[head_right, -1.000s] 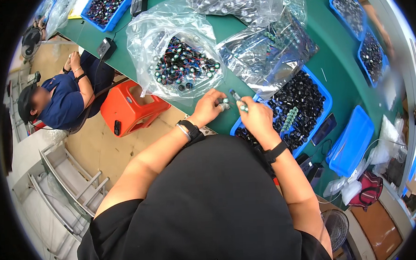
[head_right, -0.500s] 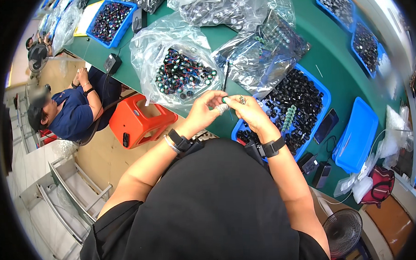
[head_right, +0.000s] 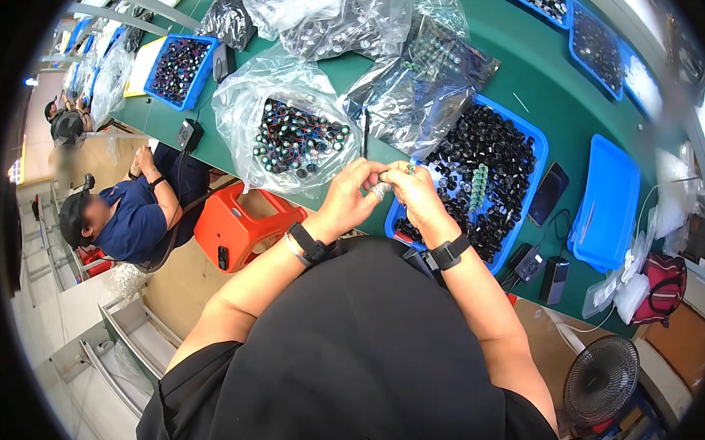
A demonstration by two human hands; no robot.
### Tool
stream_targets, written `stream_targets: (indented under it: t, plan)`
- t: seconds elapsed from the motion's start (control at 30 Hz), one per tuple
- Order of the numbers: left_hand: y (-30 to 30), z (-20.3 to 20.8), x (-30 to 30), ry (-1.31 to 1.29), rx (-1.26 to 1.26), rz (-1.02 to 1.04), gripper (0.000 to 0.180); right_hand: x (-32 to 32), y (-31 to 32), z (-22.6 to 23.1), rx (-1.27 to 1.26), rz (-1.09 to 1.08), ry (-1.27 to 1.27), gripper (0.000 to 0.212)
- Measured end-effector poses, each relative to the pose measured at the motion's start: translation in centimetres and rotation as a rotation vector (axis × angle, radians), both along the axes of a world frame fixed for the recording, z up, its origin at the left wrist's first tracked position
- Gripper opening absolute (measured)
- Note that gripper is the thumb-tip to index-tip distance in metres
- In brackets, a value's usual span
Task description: The person repeatedly picks up small cylindrical components from a blue tray and inserts them into a green circuit board held in their left hand. They continue this repetitive insertion process throughout the clip, occasionally adjusting their grip on the board or the components.
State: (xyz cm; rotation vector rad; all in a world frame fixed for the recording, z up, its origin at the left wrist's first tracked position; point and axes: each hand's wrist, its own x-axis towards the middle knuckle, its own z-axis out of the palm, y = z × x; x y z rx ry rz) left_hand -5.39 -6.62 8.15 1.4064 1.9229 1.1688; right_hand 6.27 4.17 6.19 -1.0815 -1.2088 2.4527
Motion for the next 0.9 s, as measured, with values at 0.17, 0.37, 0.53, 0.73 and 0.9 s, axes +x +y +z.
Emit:
stream_targets:
  t: [0.17,0.37,0.53,0.73,0.9]
  plan:
    - [-0.6,-0.9,-0.2,-0.074,-0.033,0.078,0.031,0.4,0.0,0.4,0.025,0.075,-0.069,0.015]
    - [-2.1,-4.6,-9.6,-0.048,-0.04,0.763,0.055,5.2,2.3,-0.6,0.095,-0.114,-0.132,0.027]
    - [1.2,-3.6,-4.7,0.113,-0.125,0.273,0.033,10.7,4.5,-3.1,-0.027,-0.373,-0.107,0.049]
    - [7.4,-4.7,6.2,0.025,-0.245,-0.218,0.028,13.0,4.1,-3.2,-0.057,-0.447,-0.069,0.029]
    - [10.1,-9.3,8.8,0.214,-0.326,-0.204,0.03,13.7,3.1,-3.3,-0.056,-0.415,-0.087,0.029]
